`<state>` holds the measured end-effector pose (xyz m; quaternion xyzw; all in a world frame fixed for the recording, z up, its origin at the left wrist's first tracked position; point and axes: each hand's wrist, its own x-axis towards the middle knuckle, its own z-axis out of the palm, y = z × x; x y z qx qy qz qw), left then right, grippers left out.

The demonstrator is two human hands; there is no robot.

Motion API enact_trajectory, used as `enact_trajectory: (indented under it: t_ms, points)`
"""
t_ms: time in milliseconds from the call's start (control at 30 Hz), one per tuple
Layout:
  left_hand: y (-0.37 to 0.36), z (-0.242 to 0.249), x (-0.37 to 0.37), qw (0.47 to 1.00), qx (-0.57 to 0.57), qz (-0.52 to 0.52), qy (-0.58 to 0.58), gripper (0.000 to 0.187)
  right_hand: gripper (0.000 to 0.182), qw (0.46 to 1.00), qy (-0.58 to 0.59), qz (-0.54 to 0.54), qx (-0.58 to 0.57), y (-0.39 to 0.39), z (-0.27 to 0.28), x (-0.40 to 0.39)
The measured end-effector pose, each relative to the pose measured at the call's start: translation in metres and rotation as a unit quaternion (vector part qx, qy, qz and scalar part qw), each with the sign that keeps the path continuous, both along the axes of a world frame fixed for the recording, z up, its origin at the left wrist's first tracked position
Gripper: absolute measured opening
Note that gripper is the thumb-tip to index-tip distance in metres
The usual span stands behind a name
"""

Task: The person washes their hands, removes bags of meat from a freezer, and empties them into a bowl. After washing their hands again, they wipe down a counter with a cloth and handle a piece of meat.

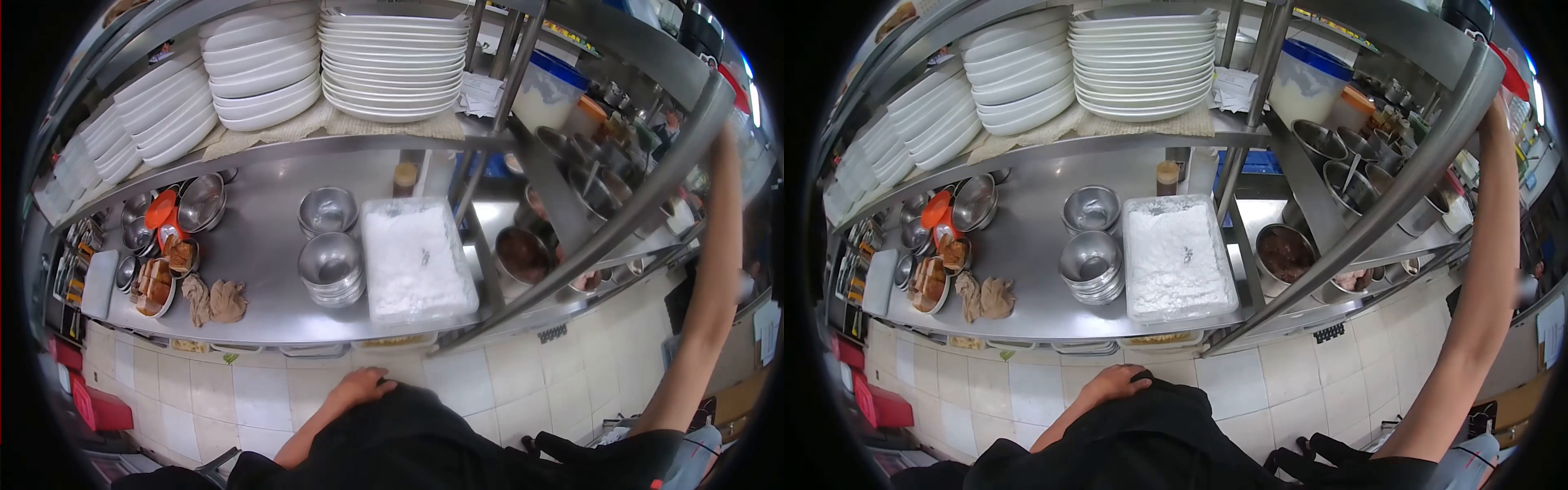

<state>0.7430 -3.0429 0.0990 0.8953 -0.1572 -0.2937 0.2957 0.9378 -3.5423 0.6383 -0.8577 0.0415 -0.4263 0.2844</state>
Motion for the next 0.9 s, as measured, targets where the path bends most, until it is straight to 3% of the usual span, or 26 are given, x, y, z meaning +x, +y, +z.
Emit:
enact_trajectory:
  t_ms: [200, 233, 267, 300, 333, 433, 533, 600, 700, 800, 833, 867, 900]
  points:
    - [-0.006, 0.017, 0.012, 0.999, 0.004, -0.030, 0.026, 0.056, 0.036, 0.994, -0.072, -0.026, -0.075, 0.008, 0.019, -0.023]
    - [-0.007, 0.021, 0.012, 0.999, -0.003, -0.036, 0.024, 0.057, 0.036, 0.995, -0.090, -0.004, -0.045, 0.009, 0.021, -0.031]
    - [-0.008, 0.024, 0.014, 0.999, -0.010, -0.045, 0.021, 0.057, 0.034, 0.986, -0.117, 0.041, 0.111, 0.013, 0.026, -0.042]
    - [-0.010, 0.029, 0.017, 0.998, 0.004, -0.054, 0.043, 0.060, 0.031, 0.966, -0.159, 0.163, 0.119, 0.014, 0.020, -0.060]
    - [-0.011, 0.031, 0.021, 0.998, -0.006, -0.056, 0.032, 0.060, 0.033, 0.965, -0.152, 0.137, 0.164, 0.014, 0.026, -0.076]
    - [-0.017, 0.037, 0.024, 0.996, -0.042, -0.076, 0.025, 0.059, 0.031, 0.963, -0.171, 0.185, 0.091, -0.014, 0.017, -0.126]
    - [-0.028, 0.062, 0.035, 0.985, -0.091, -0.117, 0.086, 0.054, 0.031, 0.951, -0.210, 0.138, 0.178, 0.011, -0.024, -0.180]
    - [-0.043, 0.076, 0.042, 0.964, -0.130, -0.140, 0.185, 0.053, 0.030, 0.956, -0.181, 0.119, 0.197, 0.030, -0.075, -0.212]
    - [-0.078, 0.083, 0.057, 0.930, -0.216, -0.216, 0.205, 0.047, 0.033, 0.967, -0.132, 0.085, 0.198, 0.062, -0.153, -0.243]
    - [-0.134, 0.111, 0.061, 0.877, -0.325, -0.261, 0.237, 0.048, 0.050, 0.991, -0.078, 0.051, 0.099, 0.084, -0.226, -0.261]
    - [-0.156, 0.116, 0.059, 0.856, -0.379, -0.276, 0.220, 0.051, 0.058, 0.995, 0.042, 0.015, 0.093, 0.084, -0.243, -0.277]
    - [-0.176, 0.121, 0.056, 0.832, -0.431, -0.283, 0.204, 0.055, 0.066, 0.984, 0.019, 0.002, 0.179, 0.089, -0.271, -0.281]
    - [-0.198, 0.127, 0.053, 0.813, -0.469, -0.294, 0.181, 0.063, 0.073, 0.993, 0.011, -0.035, 0.115, 0.081, -0.305, -0.287]
